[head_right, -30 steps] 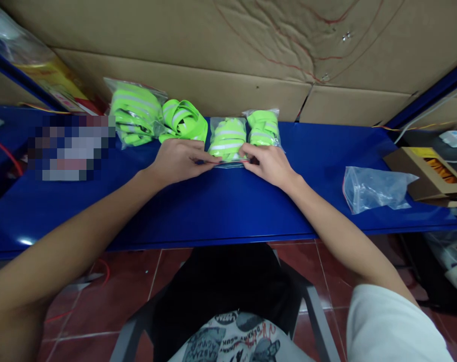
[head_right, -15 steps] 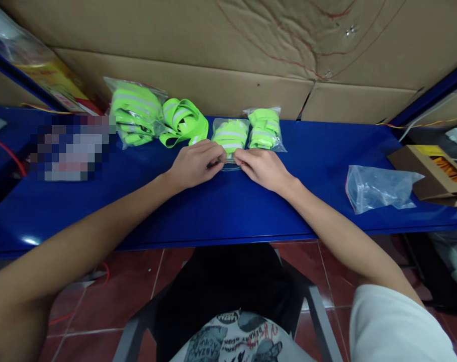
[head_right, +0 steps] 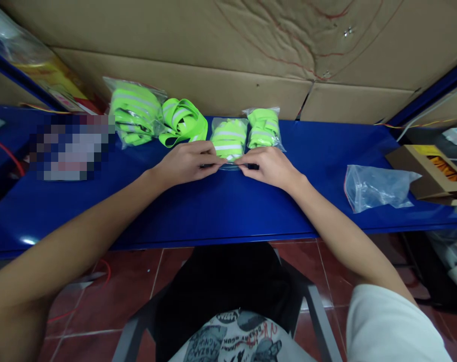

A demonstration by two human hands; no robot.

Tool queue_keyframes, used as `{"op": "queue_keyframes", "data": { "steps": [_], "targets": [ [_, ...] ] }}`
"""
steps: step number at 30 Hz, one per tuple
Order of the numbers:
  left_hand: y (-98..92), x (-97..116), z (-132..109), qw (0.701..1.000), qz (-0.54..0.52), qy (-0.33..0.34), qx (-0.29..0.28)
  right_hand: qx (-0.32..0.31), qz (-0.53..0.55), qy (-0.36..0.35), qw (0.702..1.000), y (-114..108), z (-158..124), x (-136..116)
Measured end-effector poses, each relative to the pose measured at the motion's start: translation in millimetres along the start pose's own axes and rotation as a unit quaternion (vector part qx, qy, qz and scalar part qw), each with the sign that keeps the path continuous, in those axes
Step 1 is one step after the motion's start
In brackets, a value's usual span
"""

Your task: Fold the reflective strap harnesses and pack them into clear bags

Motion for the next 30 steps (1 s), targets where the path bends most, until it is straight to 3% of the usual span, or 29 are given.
{"op": "queue_keyframes", "data": {
  "steps": [10,20,30],
  "targets": [
    [-5.7,-1.3,1.5,0.999,0.021,-0.024,0.002,0.039,-0.048,0.022,0.998,-11.7,-4.5,3.5],
    [-0.8,2.3,0.8,1.0,0.02,-0.014,-0.003,0.011,0.001,0.016,1.0,-9.8,-2.7,6.0],
    [11.8,7.6,1.2,0.998,0.054,0.016,-0.023,-0.008,-0.054,0.048,0.997,-8.8,-1.5,11.8]
  ]
}}
Point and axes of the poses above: each hand's wrist, its own z-axis towards the middle knuckle, its own y-axis out of the palm, x = y × z, the point moved 9 cm from there along z, towards the middle knuckle
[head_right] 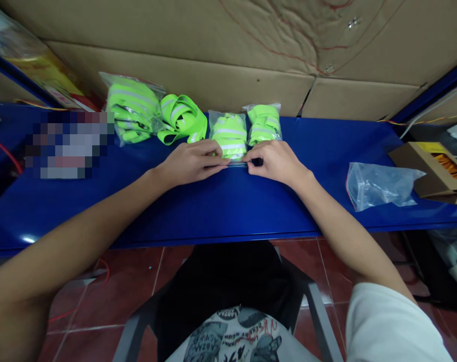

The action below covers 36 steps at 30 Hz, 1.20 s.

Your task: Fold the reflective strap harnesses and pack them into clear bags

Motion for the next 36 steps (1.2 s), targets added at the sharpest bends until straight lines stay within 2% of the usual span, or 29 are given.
{"op": "queue_keyframes", "data": {
  "steps": [5,10,15,21,27,31,36],
  "targets": [
    [-7.0,3.3,1.6,1.0,0.012,-0.001,0.019,0.045,-0.029,0.06,0.997,1.9,-0.1,7.5],
    [-4.9,3.3,0.2,1.0,0.02,-0.001,-0.005,0.045,-0.018,0.075,0.996,5.1,0.1,7.0],
    [-0.9,1.7,-1.0,1.0,0.014,0.004,-0.014,0.05,-0.025,0.064,0.996,-0.4,-0.7,7.3],
    [-5.2,1.4,0.9,1.0,-0.006,-0.003,-0.021,0.023,-0.019,0.044,0.999,4.2,1.4,8.6],
    [-7.5,-4.0,1.7,0.998,-0.05,-0.034,-0.033,0.0,0.047,0.004,0.999,1.3,1.3,-0.1],
    [-6.8,-13.4,0.7,0.991,-0.107,-0.07,-0.039,0.009,0.095,-0.025,0.995,-2.3,-2.3,-1.9],
    [-4.8,-16.5,0.6,0.983,-0.161,-0.08,-0.041,0.037,0.057,-0.037,0.997,3.2,-2.3,0.5]
  ]
}}
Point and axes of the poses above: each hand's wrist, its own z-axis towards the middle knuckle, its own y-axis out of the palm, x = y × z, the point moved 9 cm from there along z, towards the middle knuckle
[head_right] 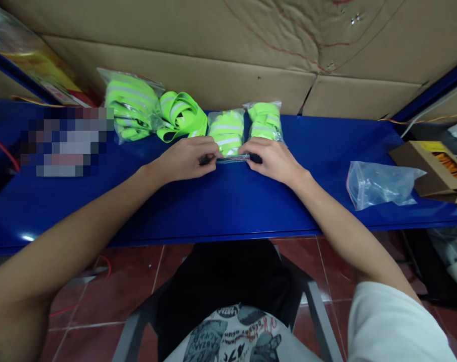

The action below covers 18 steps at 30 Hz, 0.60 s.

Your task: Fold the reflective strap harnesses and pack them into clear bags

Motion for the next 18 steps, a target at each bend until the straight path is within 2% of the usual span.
{"op": "queue_keyframes", "data": {
  "steps": [4,10,14,18],
  "targets": [
    [1.9,-2.0,-0.1,1.0,-0.017,-0.002,0.004,0.01,-0.081,-0.018,0.996,5.0,-0.1,-0.1],
    [-0.6,-4.5,0.8,0.998,-0.051,-0.013,0.025,0.015,-0.216,-0.023,0.976,7.1,0.5,-8.6],
    [-1.3,-4.5,0.9,0.998,-0.044,-0.015,0.039,0.034,-0.245,-0.021,0.969,7.4,1.5,-14.3],
    [0.6,-4.3,0.1,0.998,-0.029,-0.032,0.051,0.03,-0.242,-0.005,0.97,9.3,1.3,-8.5]
  ]
}}
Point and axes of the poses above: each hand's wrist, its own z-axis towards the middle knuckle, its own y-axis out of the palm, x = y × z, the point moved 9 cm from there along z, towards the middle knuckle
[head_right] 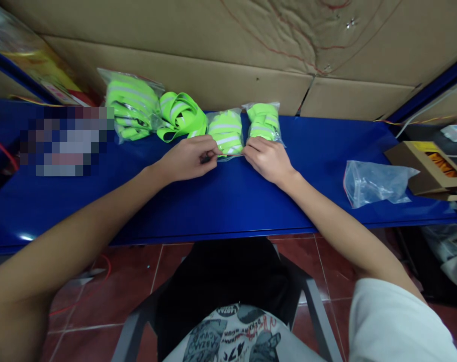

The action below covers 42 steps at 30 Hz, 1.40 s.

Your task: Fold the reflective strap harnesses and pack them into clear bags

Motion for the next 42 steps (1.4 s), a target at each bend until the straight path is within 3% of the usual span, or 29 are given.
{"op": "queue_keyframes", "data": {
  "steps": [6,12,23,30,38,42],
  "targets": [
    [1.5,3.9,-1.9,0.999,0.04,-0.022,0.022,-0.025,0.039,0.05,0.998,5.7,-1.9,12.9],
    [5.0,8.8,-2.9,0.994,0.106,-0.031,0.002,-0.06,0.019,0.1,0.993,12.1,-1.7,19.0],
    [2.0,5.9,-4.1,0.988,0.153,-0.023,0.009,-0.021,0.042,0.093,0.995,14.0,-3.0,23.2],
    [-10.0,11.1,-3.1,0.978,0.208,-0.008,-0.022,-0.01,0.08,0.122,0.989,9.5,-2.1,30.8],
    [-23.1,-5.5,-10.0,0.967,0.231,-0.088,0.064,0.033,0.106,0.104,0.988,-3.1,-2.6,19.9],
    [-22.2,-12.7,-14.0,0.961,0.245,-0.114,0.061,0.026,0.109,0.091,0.989,-3.1,-2.0,10.6]
  ]
}}
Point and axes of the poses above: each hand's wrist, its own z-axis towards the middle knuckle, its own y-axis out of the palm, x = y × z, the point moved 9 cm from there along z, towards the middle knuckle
